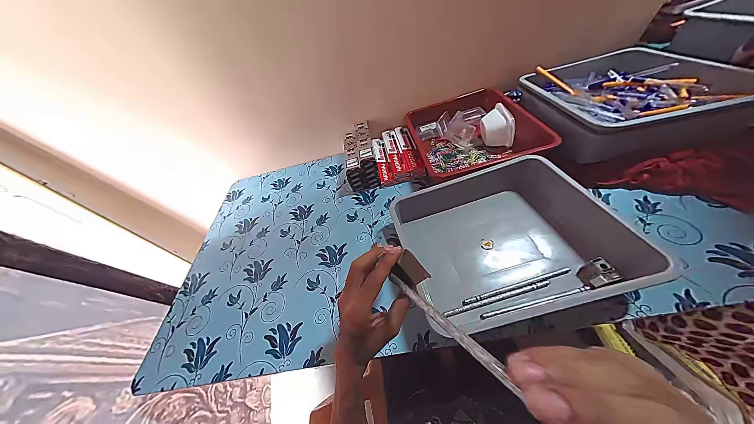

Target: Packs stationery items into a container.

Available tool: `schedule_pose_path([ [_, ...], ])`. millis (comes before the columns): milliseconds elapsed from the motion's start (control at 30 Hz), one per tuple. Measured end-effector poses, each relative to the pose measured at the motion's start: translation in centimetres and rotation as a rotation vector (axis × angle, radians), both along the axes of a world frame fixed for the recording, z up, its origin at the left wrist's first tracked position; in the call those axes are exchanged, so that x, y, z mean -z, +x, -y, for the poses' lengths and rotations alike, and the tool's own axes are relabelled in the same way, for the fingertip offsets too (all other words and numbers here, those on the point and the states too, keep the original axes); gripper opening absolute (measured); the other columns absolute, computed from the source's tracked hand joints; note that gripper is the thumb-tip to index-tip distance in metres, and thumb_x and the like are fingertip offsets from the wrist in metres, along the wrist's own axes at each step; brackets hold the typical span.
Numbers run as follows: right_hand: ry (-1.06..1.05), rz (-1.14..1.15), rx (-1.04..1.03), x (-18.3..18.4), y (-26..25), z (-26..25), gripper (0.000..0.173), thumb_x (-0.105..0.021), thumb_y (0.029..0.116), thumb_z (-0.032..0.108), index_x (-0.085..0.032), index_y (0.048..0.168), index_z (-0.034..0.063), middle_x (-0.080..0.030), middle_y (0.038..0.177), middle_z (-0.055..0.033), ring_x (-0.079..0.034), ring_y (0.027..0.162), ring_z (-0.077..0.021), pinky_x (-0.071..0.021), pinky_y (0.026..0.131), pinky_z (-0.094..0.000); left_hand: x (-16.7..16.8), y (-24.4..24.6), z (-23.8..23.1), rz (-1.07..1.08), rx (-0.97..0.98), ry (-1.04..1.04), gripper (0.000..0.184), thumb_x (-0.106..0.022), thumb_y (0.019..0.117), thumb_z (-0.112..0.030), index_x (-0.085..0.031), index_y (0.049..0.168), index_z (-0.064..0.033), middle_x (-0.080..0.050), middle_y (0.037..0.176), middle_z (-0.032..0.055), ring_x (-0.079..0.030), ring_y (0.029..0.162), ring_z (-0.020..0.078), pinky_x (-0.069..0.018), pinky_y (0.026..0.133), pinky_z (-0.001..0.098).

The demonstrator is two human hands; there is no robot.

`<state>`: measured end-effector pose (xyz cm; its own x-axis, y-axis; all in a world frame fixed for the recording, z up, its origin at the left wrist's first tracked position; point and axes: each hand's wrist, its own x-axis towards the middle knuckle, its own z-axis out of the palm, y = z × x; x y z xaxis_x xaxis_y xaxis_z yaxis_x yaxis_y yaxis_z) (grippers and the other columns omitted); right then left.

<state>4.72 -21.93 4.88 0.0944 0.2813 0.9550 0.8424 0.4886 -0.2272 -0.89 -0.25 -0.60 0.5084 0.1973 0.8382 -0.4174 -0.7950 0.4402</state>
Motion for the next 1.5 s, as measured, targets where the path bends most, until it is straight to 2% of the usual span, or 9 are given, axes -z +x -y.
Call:
schedule_pose_path([
  [333, 0.001, 0.037, 0.019, 0.2, 0.5, -1.8, 0.010, -0.055, 0.1033, 0.004, -0.053, 0.113, 0.0027, -0.063, 0.120, -0.0131, -0.066, 0.116, -0.0176, -0.0529, 0.103, -0.0279, 0.2, 0.0, 0.0, 0.010, 0.007, -0.041, 0.044, -0.075, 0.0891, -0.016, -0.063, 0.131, -0.0059, -0.060, 0.129, 0.0051, -0.059, 0.117, 0.0018, -0.0497, 0.100, 0.0187],
  [567, 0.062, 0.124, 0.192, 1.6, 1.8, -6.2, 0.012, -0.053, 0.1035, 0.002, -0.054, 0.115, 0.0039, -0.068, 0.106, -0.0166, -0.072, 0.099, -0.0212, -0.0583, 0.090, -0.0283, -0.1, 0.4, 0.6, 0.019, -0.006, 0.015, 0.038, -0.066, 0.0951, -0.020, -0.063, 0.126, 0.0004, -0.062, 0.124, 0.0102, -0.058, 0.117, 0.0018, -0.0460, 0.100, 0.0151],
  [767, -0.045, 0.079, 0.340, 2.4, 2.7, -6.9, 0.013, -0.060, 0.1038, 0.017, -0.066, 0.112, 0.0088, -0.069, 0.119, -0.0124, -0.064, 0.122, -0.0194, -0.0515, 0.105, -0.0285, -0.2, 0.1, 0.7, 0.013, -0.040, -0.024, 0.039, -0.071, 0.0932, -0.025, -0.066, 0.125, -0.0023, -0.063, 0.122, 0.0072, -0.057, 0.116, -0.0002, -0.0466, 0.098, 0.0139],
  [833, -0.074, 0.062, 0.356, 2.3, 3.4, -5.5, 0.014, -0.055, 0.1058, 0.019, -0.064, 0.111, 0.0098, -0.070, 0.112, -0.0082, -0.067, 0.111, -0.0142, -0.0535, 0.097, -0.0248, 0.1, 0.1, 0.4, 0.004, 0.000, -0.051, 0.045, -0.074, 0.0897, -0.020, -0.063, 0.132, -0.0091, -0.060, 0.128, 0.0014, -0.057, 0.118, -0.0003, -0.0490, 0.100, 0.0168],
  [967, -0.621, 0.137, 0.442, 1.9, 8.3, -3.1, 0.018, -0.058, 0.0979, 0.013, -0.076, 0.100, 0.0072, -0.071, 0.081, -0.0064, -0.068, 0.070, -0.0173, -0.0530, 0.061, -0.0292, 0.4, -0.1, 0.3, 0.002, 0.010, -0.069, 0.049, -0.078, 0.0846, -0.013, -0.064, 0.132, -0.0119, -0.059, 0.129, 0.0004, -0.059, 0.117, 0.0016, -0.0517, 0.099, 0.0202],
  [1067, -1.507, 0.088, 0.277, 0.5, 12.5, -3.3, 0.023, -0.066, 0.0981, 0.009, -0.072, 0.120, 0.0023, -0.070, 0.106, -0.0198, -0.068, 0.098, -0.0378, -0.0525, 0.082, -0.0544, 0.5, 0.0, 0.5, 0.013, 0.014, -0.072, 0.049, -0.077, 0.0845, -0.011, -0.064, 0.132, -0.0113, -0.059, 0.130, 0.0016, -0.059, 0.118, 0.0019, -0.0517, 0.099, 0.0205],
  [1133, -1.784, 0.092, 0.244, 0.9, 13.8, -4.5, 0.032, -0.068, 0.0950, 0.004, -0.067, 0.126, -0.0013, -0.065, 0.117, -0.0256, -0.063, 0.108, -0.0430, -0.0483, 0.090, -0.0584, 0.6, 0.1, 0.5, 0.026, 0.007, -0.077, 0.049, -0.077, 0.0853, -0.013, -0.063, 0.133, -0.0107, -0.059, 0.129, 0.0014, -0.058, 0.119, 0.0016, -0.0510, 0.101, 0.0205],
  [1267, -1.811, 0.126, 0.150, 1.6, 14.3, -4.6, 0.021, -0.064, 0.0972, 0.003, -0.070, 0.115, -0.0056, -0.066, 0.112, -0.0269, -0.063, 0.106, -0.0442, -0.0472, 0.089, -0.0595, 1.0, -0.1, 0.5, 0.050, -0.033, -0.098, 0.049, -0.077, 0.0860, -0.015, -0.064, 0.133, -0.0101, -0.059, 0.129, 0.0013, -0.057, 0.121, 0.0019, -0.0502, 0.102, 0.0213],
  [1500, -1.770, 0.008, 0.039, 1.4, 13.6, -3.2, 0.030, -0.069, 0.0981, 0.013, -0.068, 0.124, -0.0034, -0.065, 0.114, -0.0268, -0.064, 0.105, -0.0433, -0.0478, 0.091, -0.0598, 1.6, -0.5, 0.4, 0.170, -0.135, -0.183, 0.048, -0.079, 0.0887, -0.019, -0.063, 0.133, -0.0122, -0.061, 0.132, -0.0035, -0.057, 0.124, 0.0032, -0.0528, 0.100, 0.0246],
])
